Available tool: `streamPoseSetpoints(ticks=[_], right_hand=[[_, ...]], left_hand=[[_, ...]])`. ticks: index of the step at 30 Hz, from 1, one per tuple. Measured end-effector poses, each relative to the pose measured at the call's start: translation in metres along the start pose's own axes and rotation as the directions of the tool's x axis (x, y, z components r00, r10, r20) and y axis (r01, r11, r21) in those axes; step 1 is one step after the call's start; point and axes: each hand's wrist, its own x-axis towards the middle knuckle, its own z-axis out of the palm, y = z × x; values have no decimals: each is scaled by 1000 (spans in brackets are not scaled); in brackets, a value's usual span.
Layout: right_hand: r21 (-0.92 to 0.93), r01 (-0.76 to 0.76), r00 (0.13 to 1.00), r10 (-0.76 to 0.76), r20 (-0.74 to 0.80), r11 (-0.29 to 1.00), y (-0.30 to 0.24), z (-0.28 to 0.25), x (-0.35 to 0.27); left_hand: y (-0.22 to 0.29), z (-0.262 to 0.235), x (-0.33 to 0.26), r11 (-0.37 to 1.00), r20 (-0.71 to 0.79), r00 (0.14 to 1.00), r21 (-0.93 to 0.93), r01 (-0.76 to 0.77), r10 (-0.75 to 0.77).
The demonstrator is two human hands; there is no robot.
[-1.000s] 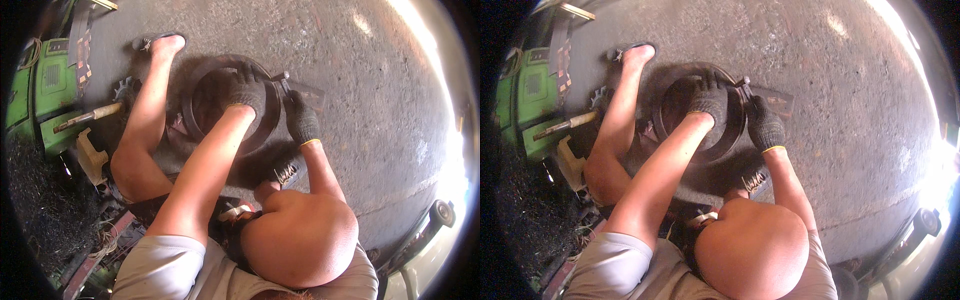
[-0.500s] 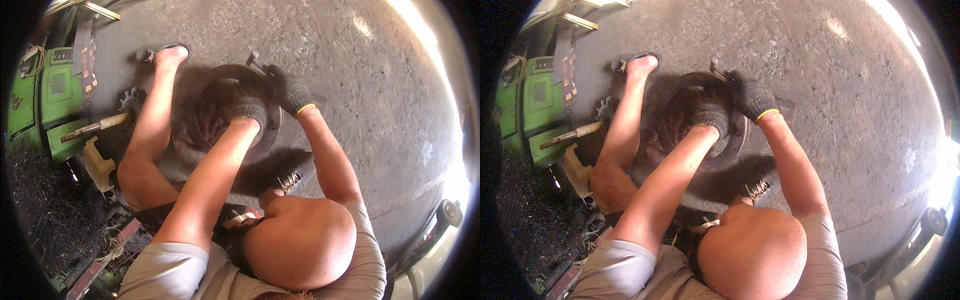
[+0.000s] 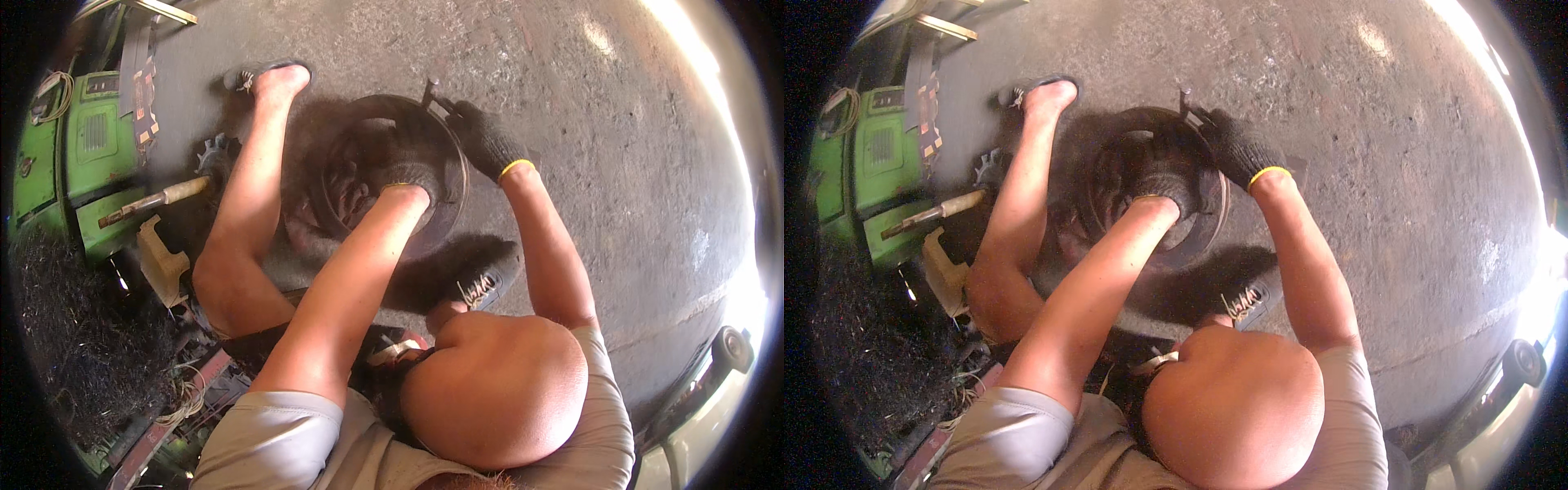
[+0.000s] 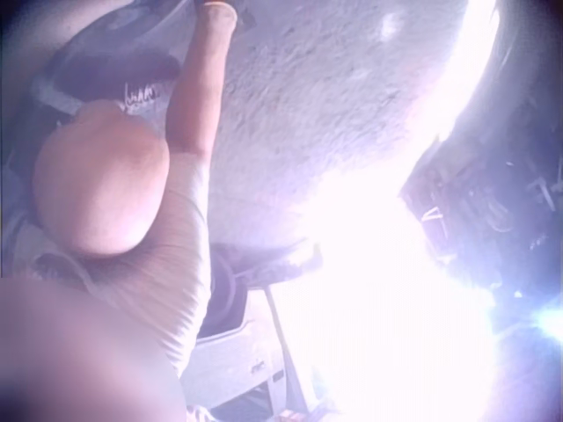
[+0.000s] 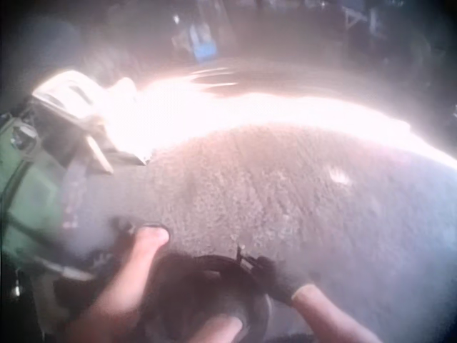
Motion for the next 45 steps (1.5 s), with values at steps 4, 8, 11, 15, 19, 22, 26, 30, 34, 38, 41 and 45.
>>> streamPoseSetpoints(ticks=[4, 8, 11, 15, 19, 22, 26, 30, 34, 38, 41, 45], right_hand=[[-103, 11, 1000, -11, 4, 995, 1, 3, -3], [-212, -24, 990, 53, 134, 977, -22, 5, 41], [-218, 16, 990, 16, 143, 976, -36, 2, 61], [-133, -7, 995, 21, 99, 991, -13, -10, 15], [-18, -205, 972, 201, -121, 979, 29, 4, -93], [106, -211, 949, 230, -215, 972, 38, 42, -158], [182, -325, 915, 358, -189, 928, 30, 73, -194], [216, -229, 864, 301, -403, 949, 14, 83, -193], [355, -161, 825, 323, -463, 921, 15, 81, -176], [122, -246, 860, 275, -430, 962, 27, 87, -162], [186, -141, 814, 221, -538, 972, 30, 98, -163], [125, -256, 847, 285, -449, 958, 34, 104, -157]], left_hand=[[-4, 3, 2, 997, -35, 999, 78, -4, 6], [-2, 6, -7, 990, -171, 985, 142, 8, 16], [4, 0, -13, 988, -161, 985, 131, 79, -57], [3, 2, -6, 999, 168, 985, 31, 33, -37], [-5, 16, 7, 999, 106, 994, 19, 27, -29], [2, 18, 2, 995, 139, 986, 46, 84, -90], [6, 2, 0, 995, 207, 974, -26, 101, -94], [5, 2, -2, 994, 152, 984, -30, 100, -95], [5, 10, 2, 993, 128, 985, 26, 113, -116], [4, 10, 1, 994, 153, 983, 52, 92, -99], [4, 6, -2, 996, 105, 991, -1, 85, -85], [4, 4, -2, 996, 169, 981, -2, 92, -91]])
